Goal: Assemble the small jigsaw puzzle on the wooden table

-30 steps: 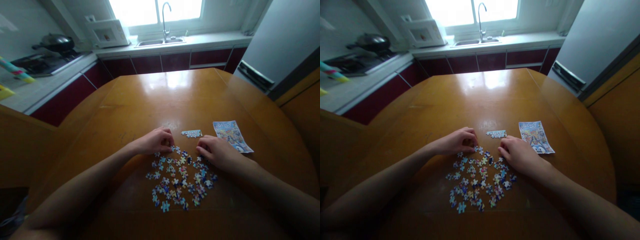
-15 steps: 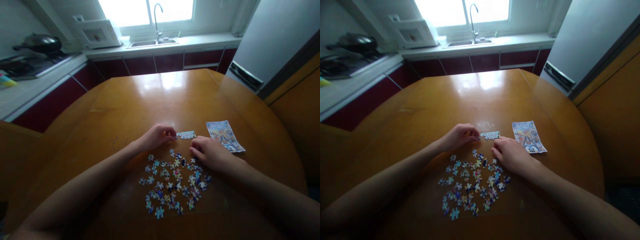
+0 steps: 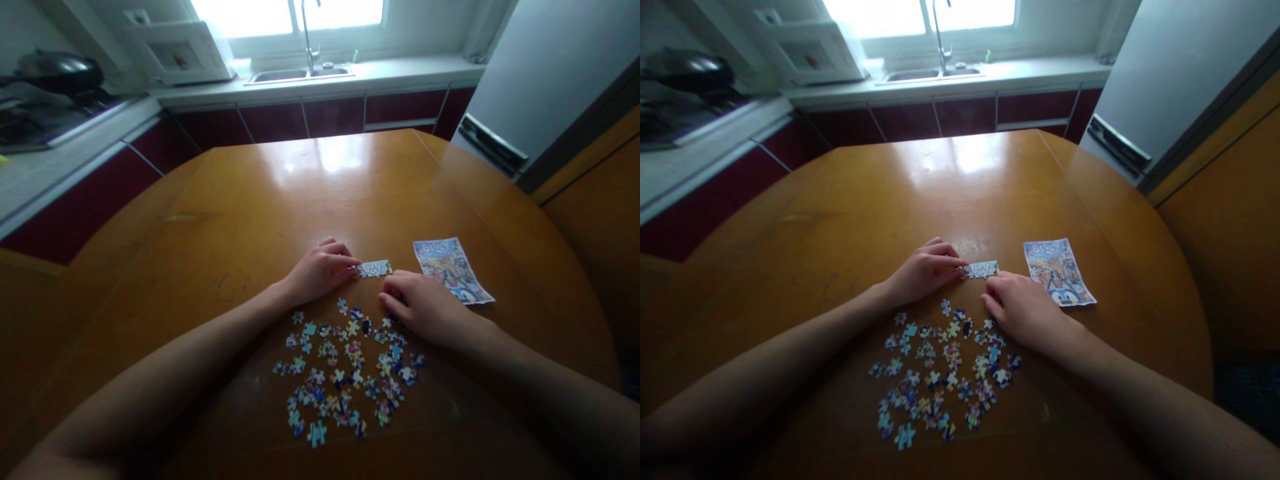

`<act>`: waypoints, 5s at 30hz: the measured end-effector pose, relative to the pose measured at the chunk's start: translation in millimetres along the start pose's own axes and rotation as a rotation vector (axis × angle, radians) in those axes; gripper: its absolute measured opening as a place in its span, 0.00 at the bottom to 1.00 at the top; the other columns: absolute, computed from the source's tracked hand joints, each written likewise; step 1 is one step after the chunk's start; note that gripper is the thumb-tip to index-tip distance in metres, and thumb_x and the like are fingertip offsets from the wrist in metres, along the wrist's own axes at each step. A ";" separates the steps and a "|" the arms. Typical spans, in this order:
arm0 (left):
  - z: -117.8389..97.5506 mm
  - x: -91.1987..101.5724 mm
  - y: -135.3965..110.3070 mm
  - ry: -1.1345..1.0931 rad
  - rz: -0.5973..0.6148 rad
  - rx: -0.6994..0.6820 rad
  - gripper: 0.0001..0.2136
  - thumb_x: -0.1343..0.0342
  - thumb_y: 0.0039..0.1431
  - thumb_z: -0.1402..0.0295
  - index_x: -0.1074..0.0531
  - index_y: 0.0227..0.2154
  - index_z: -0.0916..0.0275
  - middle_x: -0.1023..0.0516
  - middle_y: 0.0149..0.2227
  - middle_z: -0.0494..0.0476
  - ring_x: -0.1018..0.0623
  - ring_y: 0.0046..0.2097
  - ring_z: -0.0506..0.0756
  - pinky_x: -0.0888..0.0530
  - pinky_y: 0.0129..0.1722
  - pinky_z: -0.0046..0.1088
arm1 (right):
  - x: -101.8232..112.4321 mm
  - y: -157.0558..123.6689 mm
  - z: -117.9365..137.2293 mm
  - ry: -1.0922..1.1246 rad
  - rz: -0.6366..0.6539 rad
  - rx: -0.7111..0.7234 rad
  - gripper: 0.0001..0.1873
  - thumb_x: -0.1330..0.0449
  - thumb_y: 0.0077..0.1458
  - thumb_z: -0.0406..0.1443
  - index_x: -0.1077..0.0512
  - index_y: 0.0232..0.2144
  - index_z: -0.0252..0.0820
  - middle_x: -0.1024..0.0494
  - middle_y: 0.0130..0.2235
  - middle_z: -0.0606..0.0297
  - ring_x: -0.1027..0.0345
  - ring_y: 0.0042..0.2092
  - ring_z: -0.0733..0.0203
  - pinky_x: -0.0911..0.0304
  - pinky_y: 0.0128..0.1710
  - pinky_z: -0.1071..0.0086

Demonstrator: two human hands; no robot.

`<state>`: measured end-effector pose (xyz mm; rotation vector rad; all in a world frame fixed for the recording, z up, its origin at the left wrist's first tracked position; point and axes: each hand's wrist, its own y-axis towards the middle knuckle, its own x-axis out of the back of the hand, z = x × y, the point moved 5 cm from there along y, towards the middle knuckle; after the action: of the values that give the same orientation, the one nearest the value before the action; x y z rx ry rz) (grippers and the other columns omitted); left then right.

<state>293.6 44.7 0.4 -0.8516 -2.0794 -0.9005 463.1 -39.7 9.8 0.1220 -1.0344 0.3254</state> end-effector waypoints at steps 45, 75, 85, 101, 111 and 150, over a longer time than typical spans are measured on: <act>-8.1 10.7 -12.9 0.171 0.038 -0.139 0.10 0.45 0.63 0.70 0.24 0.45 0.52 0.30 0.50 0.56 0.35 0.51 0.58 0.33 0.55 0.38 | -2.6 3.8 1.5 -0.148 -0.185 0.169 0.16 0.45 0.61 0.35 0.28 0.51 0.44 0.29 0.57 0.54 0.39 0.57 0.45 0.36 0.54 0.50; 1.6 11.6 -10.0 0.149 -0.005 -0.109 0.13 0.52 0.64 0.77 0.26 0.44 0.56 0.30 0.46 0.58 0.34 0.49 0.57 0.32 0.51 0.38 | -3.2 6.3 -3.8 -0.090 -0.262 0.102 0.15 0.45 0.61 0.33 0.25 0.48 0.38 0.28 0.51 0.52 0.35 0.53 0.49 0.36 0.55 0.55; 3.6 10.3 -10.0 0.124 0.021 -0.115 0.14 0.50 0.63 0.77 0.24 0.43 0.55 0.30 0.45 0.57 0.35 0.49 0.58 0.32 0.52 0.39 | -4.2 6.5 -5.2 -0.099 -0.255 0.068 0.15 0.46 0.61 0.33 0.26 0.48 0.36 0.29 0.53 0.51 0.35 0.53 0.50 0.37 0.56 0.56; 0.0 7.1 -8.7 0.120 0.083 -0.146 0.17 0.51 0.63 0.79 0.26 0.48 0.54 0.31 0.47 0.58 0.35 0.50 0.58 0.32 0.54 0.39 | -2.9 6.8 -3.9 -0.131 -0.223 0.077 0.14 0.46 0.61 0.34 0.26 0.46 0.39 0.28 0.50 0.54 0.36 0.52 0.50 0.37 0.55 0.56; 0.3 10.7 -10.9 0.114 0.018 -0.161 0.16 0.52 0.60 0.82 0.24 0.39 0.55 0.30 0.45 0.56 0.35 0.48 0.57 0.32 0.51 0.37 | -3.2 6.1 -3.2 -0.138 -0.229 0.077 0.14 0.46 0.62 0.34 0.26 0.47 0.39 0.28 0.51 0.53 0.35 0.52 0.50 0.36 0.54 0.55; 23.2 19.7 -8.1 0.089 -0.264 0.106 0.10 0.49 0.57 0.78 0.26 0.24 0.62 0.29 0.35 0.55 0.32 0.42 0.55 0.32 0.45 0.35 | 16.1 1.9 -11.8 -0.071 -0.408 -0.034 0.12 0.48 0.61 0.34 0.25 0.41 0.41 0.24 0.43 0.54 0.31 0.46 0.49 0.34 0.45 0.56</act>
<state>268.9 64.3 1.6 -0.4796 -2.1717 -0.9365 479.8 -31.6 17.5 0.3109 -1.0577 -0.0676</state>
